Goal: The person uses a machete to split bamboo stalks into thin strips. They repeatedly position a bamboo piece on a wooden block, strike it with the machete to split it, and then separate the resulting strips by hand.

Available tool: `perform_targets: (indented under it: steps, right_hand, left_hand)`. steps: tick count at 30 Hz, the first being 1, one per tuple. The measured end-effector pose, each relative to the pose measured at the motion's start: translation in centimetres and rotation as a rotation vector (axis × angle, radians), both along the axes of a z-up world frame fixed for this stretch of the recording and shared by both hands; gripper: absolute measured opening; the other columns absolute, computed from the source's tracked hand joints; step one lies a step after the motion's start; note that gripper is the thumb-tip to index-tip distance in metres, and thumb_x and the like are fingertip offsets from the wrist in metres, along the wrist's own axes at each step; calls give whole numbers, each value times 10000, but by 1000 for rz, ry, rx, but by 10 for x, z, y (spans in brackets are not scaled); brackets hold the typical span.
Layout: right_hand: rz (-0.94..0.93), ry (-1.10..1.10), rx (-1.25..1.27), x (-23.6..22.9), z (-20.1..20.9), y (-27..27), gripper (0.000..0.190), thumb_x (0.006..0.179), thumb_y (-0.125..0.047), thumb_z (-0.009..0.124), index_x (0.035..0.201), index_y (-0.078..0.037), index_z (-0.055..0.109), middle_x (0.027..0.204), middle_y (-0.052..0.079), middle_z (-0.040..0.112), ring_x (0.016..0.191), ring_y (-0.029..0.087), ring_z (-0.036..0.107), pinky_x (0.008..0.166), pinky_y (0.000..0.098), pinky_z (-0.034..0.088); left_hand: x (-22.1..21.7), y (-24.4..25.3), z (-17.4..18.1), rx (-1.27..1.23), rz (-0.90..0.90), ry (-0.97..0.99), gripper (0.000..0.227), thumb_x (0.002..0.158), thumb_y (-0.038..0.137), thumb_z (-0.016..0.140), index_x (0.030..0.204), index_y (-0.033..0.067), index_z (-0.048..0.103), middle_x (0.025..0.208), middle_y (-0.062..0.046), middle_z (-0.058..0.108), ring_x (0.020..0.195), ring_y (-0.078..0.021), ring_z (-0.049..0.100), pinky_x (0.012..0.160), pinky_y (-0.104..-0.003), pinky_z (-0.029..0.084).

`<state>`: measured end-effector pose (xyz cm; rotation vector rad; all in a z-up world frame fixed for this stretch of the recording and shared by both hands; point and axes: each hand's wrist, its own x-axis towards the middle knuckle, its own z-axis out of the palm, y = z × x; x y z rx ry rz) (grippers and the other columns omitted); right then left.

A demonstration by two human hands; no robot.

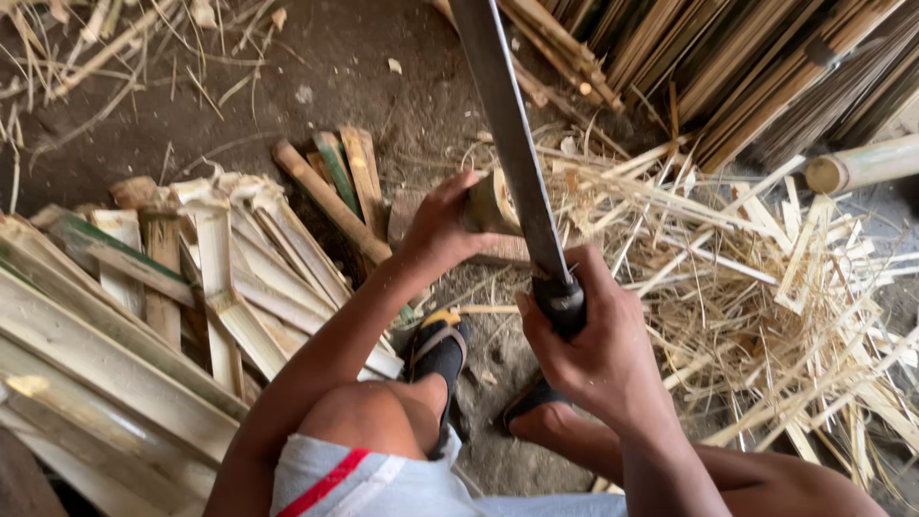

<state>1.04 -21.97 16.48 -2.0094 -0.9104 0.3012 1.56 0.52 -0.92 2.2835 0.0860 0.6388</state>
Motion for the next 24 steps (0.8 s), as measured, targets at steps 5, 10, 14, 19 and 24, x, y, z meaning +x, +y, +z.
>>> perform_targets:
  steps: [5,10,14,19,24]
  right_hand:
    - [51,-59,61,1,14,-15,229,888,-137,706,1022,-65,535,621,-7,587,481,63,575,423,277,442]
    - [8,-8,-74,12,-7,4,239,871,-121,723,997,-50,532,555,42,554,439,127,521,411,311,400]
    - [0,-1,-86,12,-12,-2,229,870,-145,724,968,-54,538,575,32,590,445,137,571,409,322,428]
    - [-1,-61,-91,8,-9,-3,238,862,-163,721,965,-50,539,596,30,596,475,135,590,437,322,455]
    - [-34,-9,-181,4,3,-2,235,871,-183,723,942,-45,547,559,57,586,454,159,564,445,344,432]
  left_hand:
    - [-7,-6,15,55,-8,-53,491,768,139,891,1064,65,506,962,-57,639,948,-198,662,824,-315,619]
    - [-1,-5,13,126,25,-83,472,700,101,875,1041,61,551,1015,-111,643,1005,-266,645,793,-324,615]
    - [5,-3,-2,137,-21,-71,388,778,82,842,1020,31,543,987,-104,615,1004,-242,647,804,-321,624]
    - [6,-6,-13,147,-13,-23,351,824,128,849,973,43,543,929,-99,601,934,-234,638,776,-337,614]
    - [4,-6,8,120,-8,75,342,819,116,821,962,46,519,911,-96,597,901,-214,641,719,-306,622]
